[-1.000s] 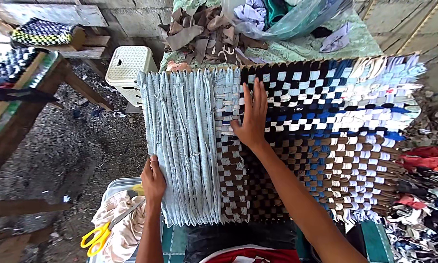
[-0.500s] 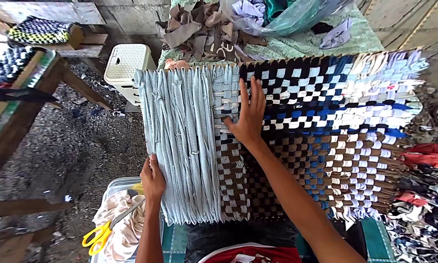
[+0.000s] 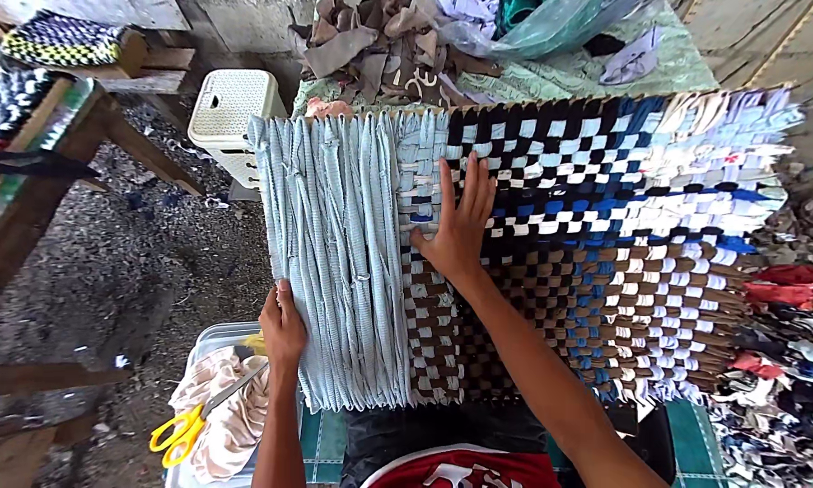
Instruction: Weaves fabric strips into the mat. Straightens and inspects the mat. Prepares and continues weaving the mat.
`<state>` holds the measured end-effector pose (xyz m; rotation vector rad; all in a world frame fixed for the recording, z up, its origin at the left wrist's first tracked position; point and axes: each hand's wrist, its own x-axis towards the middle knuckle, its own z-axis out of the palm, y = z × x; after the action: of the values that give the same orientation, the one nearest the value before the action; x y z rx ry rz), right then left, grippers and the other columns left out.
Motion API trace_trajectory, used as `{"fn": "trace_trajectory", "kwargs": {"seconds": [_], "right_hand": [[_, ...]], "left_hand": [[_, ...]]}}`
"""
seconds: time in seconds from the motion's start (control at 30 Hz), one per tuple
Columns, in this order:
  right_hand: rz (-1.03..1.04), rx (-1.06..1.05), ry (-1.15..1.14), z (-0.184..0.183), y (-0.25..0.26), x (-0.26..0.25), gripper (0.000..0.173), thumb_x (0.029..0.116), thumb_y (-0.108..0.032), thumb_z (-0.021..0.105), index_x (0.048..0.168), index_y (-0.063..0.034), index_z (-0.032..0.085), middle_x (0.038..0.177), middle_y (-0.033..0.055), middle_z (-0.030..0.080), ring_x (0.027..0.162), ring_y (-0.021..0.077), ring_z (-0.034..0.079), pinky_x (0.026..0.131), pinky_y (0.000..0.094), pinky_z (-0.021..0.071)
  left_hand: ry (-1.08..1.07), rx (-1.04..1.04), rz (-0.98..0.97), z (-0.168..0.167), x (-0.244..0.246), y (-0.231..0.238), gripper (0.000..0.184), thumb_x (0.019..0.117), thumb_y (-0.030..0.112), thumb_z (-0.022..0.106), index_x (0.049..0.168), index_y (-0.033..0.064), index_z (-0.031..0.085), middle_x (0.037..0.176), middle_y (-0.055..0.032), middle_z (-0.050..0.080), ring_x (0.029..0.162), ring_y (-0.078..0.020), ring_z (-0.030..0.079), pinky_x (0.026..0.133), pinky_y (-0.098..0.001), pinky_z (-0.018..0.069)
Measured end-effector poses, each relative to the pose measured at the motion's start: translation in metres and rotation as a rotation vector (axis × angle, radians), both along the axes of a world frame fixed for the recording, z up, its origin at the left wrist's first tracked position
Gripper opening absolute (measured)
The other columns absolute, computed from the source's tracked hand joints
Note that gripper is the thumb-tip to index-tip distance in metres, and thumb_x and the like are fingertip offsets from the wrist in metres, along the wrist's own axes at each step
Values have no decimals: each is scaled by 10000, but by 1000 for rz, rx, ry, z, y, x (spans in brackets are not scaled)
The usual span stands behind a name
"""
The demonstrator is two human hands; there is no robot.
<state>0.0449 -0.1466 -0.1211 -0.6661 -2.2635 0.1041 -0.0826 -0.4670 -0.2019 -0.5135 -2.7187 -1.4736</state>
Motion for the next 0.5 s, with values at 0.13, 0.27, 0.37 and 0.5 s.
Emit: {"fn": "trace_trajectory", "kwargs": {"seconds": [0.13, 0.27, 0.37, 0.5], "right_hand": [[120, -21, -41, -1, 16, 16, 1044, 772, -471, 751, 1645, -189, 253, 1717, 176, 114, 1591, 370, 32, 1281, 587, 54], [229, 1, -152, -4, 24, 52, 853, 978, -547, 568, 1642, -116, 249, 1731, 118, 104, 1601, 304, 46, 1292, 590, 65], [211, -59, -148, -5, 14, 66, 977, 934, -680, 524, 1651, -99, 200, 1737, 105, 69, 1604, 277, 19, 1271, 651, 6], [97, -106, -94, -3, -16, 49, 1199, 743, -671, 744, 1656, -133, 184, 1726, 177, 15, 1596, 340, -45, 1239, 697, -16]], "left_hand": [[5, -6, -1, 2, -1, 0, 595, 1106, 526, 280, 1120, 83, 677, 855, -62, 676, 808, -123, 678, 772, -390, 567], [0, 4, 3, 0, 1, 1, 599, 1105, 534, 275, 1094, 85, 672, 836, -58, 668, 790, -121, 675, 761, -388, 567], [-16, -4, 18, 0, 1, 3, 618, 1099, 554, 257, 1097, 84, 660, 829, -65, 660, 782, -134, 676, 752, -400, 568], [-26, 0, 12, 1, 2, 2, 629, 1101, 550, 255, 1136, 74, 663, 864, -79, 673, 819, -142, 685, 779, -407, 571]]}}
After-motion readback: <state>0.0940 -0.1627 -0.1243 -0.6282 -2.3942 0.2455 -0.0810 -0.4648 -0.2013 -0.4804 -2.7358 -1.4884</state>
